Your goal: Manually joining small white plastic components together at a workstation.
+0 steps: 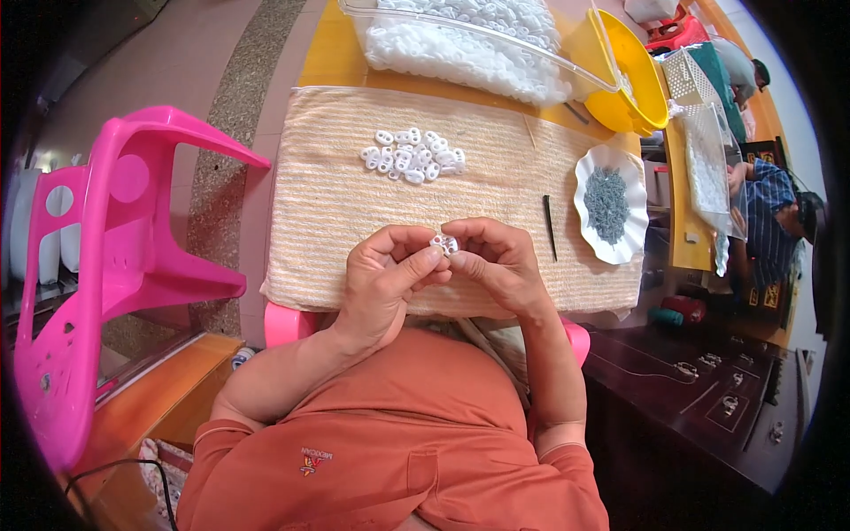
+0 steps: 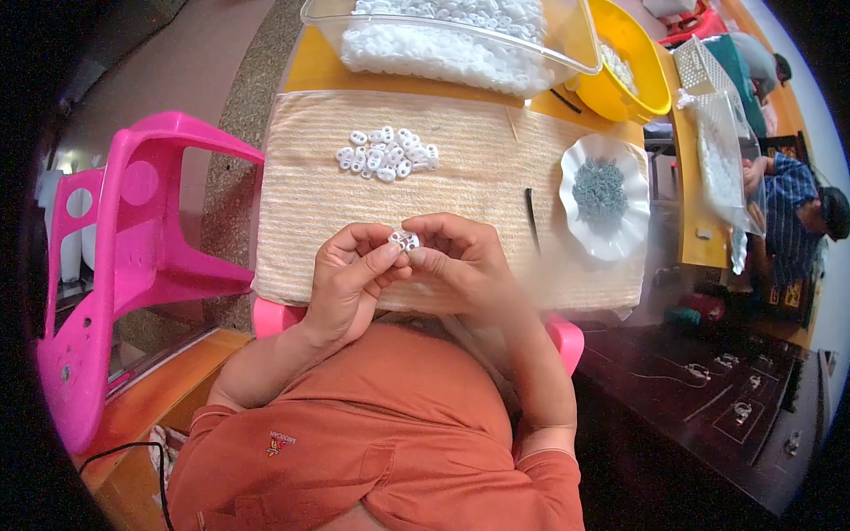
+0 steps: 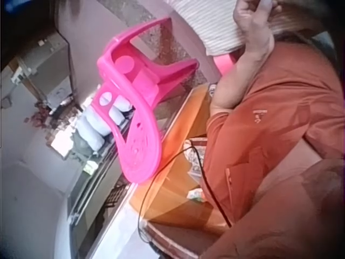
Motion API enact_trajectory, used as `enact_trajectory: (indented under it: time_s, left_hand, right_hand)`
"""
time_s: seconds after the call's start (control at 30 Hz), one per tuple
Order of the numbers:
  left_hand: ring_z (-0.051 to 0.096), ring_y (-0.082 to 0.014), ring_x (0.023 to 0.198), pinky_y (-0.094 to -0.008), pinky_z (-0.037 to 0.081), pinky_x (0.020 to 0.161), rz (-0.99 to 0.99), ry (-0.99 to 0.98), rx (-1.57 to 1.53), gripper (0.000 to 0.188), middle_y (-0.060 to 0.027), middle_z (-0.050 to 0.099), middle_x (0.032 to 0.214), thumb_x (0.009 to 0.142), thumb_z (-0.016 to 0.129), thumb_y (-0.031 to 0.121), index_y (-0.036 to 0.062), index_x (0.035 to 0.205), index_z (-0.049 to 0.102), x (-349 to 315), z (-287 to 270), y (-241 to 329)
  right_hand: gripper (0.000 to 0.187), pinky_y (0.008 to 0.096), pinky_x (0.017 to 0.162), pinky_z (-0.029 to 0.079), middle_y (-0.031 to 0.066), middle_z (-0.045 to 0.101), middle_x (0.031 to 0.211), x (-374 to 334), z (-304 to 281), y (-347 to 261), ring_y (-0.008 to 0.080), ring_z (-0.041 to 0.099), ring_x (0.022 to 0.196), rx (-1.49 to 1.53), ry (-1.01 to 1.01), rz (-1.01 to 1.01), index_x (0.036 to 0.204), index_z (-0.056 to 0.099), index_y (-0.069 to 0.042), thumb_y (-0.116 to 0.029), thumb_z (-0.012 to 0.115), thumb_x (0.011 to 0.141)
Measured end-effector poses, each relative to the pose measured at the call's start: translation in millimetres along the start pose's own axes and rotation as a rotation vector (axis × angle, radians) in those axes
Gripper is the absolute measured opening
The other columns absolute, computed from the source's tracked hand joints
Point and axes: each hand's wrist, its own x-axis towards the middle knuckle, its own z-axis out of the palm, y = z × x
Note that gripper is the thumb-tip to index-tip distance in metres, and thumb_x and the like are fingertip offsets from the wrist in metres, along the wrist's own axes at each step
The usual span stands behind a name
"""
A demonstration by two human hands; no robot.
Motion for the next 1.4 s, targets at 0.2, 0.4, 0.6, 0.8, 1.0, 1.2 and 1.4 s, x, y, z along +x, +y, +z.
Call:
enact_trajectory:
  time_s: [0.2,0.4,0.6,0.8,1.0,1.2,1.4]
  left_hand:
    - [0.065,-0.0149,0.08,-0.0277,0.057,0.073,-0.004,-0.017,0.006,0.015,-0.0105,0.065,0.093,0.087,0.06,-0.001,0.0007,0.102,0.059,1,0,-1]
    - [0.065,-0.0147,0.079,-0.0271,0.057,0.073,-0.014,0.011,0.031,0.015,-0.0103,0.065,0.091,0.087,0.06,-0.001,0.0003,0.102,0.059,0,2,0]
    - [0.065,-0.0132,0.079,-0.025,0.056,0.073,-0.05,0.025,0.071,0.016,-0.0095,0.066,0.092,0.087,0.062,0.002,-0.0014,0.103,0.059,0,4,1]
    - [0.065,-0.0131,0.078,-0.0243,0.055,0.072,-0.061,0.034,0.089,0.016,-0.0089,0.066,0.091,0.087,0.063,0.003,-0.0006,0.103,0.059,0,3,0]
    - [0.064,-0.0117,0.078,-0.0234,0.055,0.072,-0.094,0.034,0.119,0.015,-0.0078,0.066,0.091,0.087,0.063,0.004,0.0003,0.102,0.06,1,3,0]
    - [0.065,-0.0124,0.078,-0.0243,0.057,0.072,-0.093,0.025,0.139,0.015,-0.0089,0.066,0.092,0.088,0.06,0.002,0.0014,0.103,0.059,1,1,-2]
    - [0.065,-0.0119,0.077,-0.0237,0.056,0.071,-0.089,0.026,0.154,0.016,-0.0085,0.066,0.092,0.089,0.06,0.003,0.0014,0.104,0.059,2,1,-3]
  right_hand:
    - [0.03,0.025,0.081,0.05,0.0081,0.065,0.1,-1,-2,4,0.0124,0.062,0.091,0.051,0.012,-0.016,0.115,0.057,0.003,0.004,0.061,0.086]
    - [0.031,0.0253,0.08,0.05,0.008,0.065,0.098,-3,-3,-1,0.0122,0.062,0.089,0.087,0.046,-0.029,0.115,0.057,0.004,0.002,0.063,0.085]
    - [0.03,0.0264,0.08,0.051,0.0087,0.065,0.096,-6,-4,-2,0.0135,0.062,0.088,0.085,0.079,-0.025,0.114,0.057,0.005,0.001,0.064,0.085]
    - [0.031,0.0292,0.079,0.053,0.0101,0.065,0.096,-7,-9,4,0.0155,0.063,0.088,0.041,0.077,-0.034,0.115,0.056,0.006,0.002,0.062,0.085]
    - [0.031,0.0279,0.08,0.052,0.0098,0.065,0.096,-7,-10,4,0.0153,0.063,0.088,0.049,0.074,-0.026,0.115,0.057,0.006,0.002,0.062,0.085]
    - [0.03,0.0265,0.08,0.05,0.0085,0.064,0.097,-7,-8,3,0.0143,0.062,0.089,0.054,0.069,-0.021,0.114,0.059,0.005,0.002,0.062,0.084]
    - [0.029,0.0271,0.082,0.049,0.0087,0.063,0.099,-7,-10,4,0.0146,0.061,0.091,0.022,0.053,-0.053,0.113,0.06,0.005,0.004,0.062,0.084]
